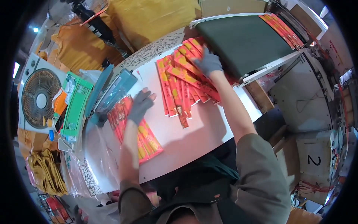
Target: The recorder is manually bagging bundles of incense or similar stick-based products into plastic bags at a factory workstation.
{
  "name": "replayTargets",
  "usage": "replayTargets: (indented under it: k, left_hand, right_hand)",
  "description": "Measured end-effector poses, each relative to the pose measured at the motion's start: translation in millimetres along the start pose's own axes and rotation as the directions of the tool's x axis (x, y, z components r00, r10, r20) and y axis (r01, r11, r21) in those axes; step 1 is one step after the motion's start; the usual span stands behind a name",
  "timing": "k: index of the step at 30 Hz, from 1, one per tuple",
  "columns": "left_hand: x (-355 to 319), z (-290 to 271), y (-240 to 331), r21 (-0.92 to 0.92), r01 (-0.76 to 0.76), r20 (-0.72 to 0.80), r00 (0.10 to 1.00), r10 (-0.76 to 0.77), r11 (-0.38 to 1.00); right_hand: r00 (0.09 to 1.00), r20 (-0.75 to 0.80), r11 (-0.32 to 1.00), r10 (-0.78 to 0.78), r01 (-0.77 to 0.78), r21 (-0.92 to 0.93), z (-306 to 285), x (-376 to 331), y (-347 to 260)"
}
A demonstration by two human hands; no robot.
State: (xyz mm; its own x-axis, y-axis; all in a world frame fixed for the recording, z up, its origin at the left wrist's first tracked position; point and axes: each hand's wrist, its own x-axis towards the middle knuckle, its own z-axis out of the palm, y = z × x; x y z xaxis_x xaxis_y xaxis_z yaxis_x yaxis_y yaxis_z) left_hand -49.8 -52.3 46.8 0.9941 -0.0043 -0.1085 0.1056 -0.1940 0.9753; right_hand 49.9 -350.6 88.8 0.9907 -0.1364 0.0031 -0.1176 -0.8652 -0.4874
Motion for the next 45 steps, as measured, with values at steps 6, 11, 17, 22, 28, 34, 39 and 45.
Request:
replayTargets:
  k: [6,11,17,22,28,34,39,45]
  left_hand:
    - [63,88,21,-0.627,0.470,0.338,0.883,-0.327,0.621]
    - [-6,141,48,-0.516,0.205,0.105,0.979,-0.177,0.831]
    - [-198,95,1,-0.169,0.389,0.337,0.886,-0.317,0.906]
    - [-221,94,35,-0.365,0.411,0.533,0.828,-0.175,0.835]
    - [-175,46,77,-0.268,-0.051,0.365,0.919,0.151,0.962]
    - [-181,44,105,-0.425,-0.446,-0.031,0.877,0.480,0.788]
    - [-175,41,104,0.039,-0.576,-0.116,0.809,0.576,0.816]
    - [-229,44,100,-0.177,-0.214,0.007,0.976,0.219,0.961]
  right_hand:
    - [0.982,0.051,0.920,-0.180,0.150,0.363,-1,-14,15]
    - [0.968,0.208,0.856,-0.140,0.013,0.517,21,-68,35]
    - [0.556,0.634,0.576,-0.537,-0.307,0.757,-14,-241,80]
    - [0.664,0.464,0.533,-0.587,-0.115,0.838,-19,-278,42]
    - [0.730,0.284,0.502,-0.622,0.093,0.860,-65,-238,-27]
    - [0.653,-0.113,0.067,-0.749,0.244,0.968,-88,-217,-75]
    - [0.659,-0.294,0.101,-0.692,0.492,0.865,-80,-231,-97]
    - [0.620,0.014,0.269,-0.785,0.321,0.908,-61,-247,-66]
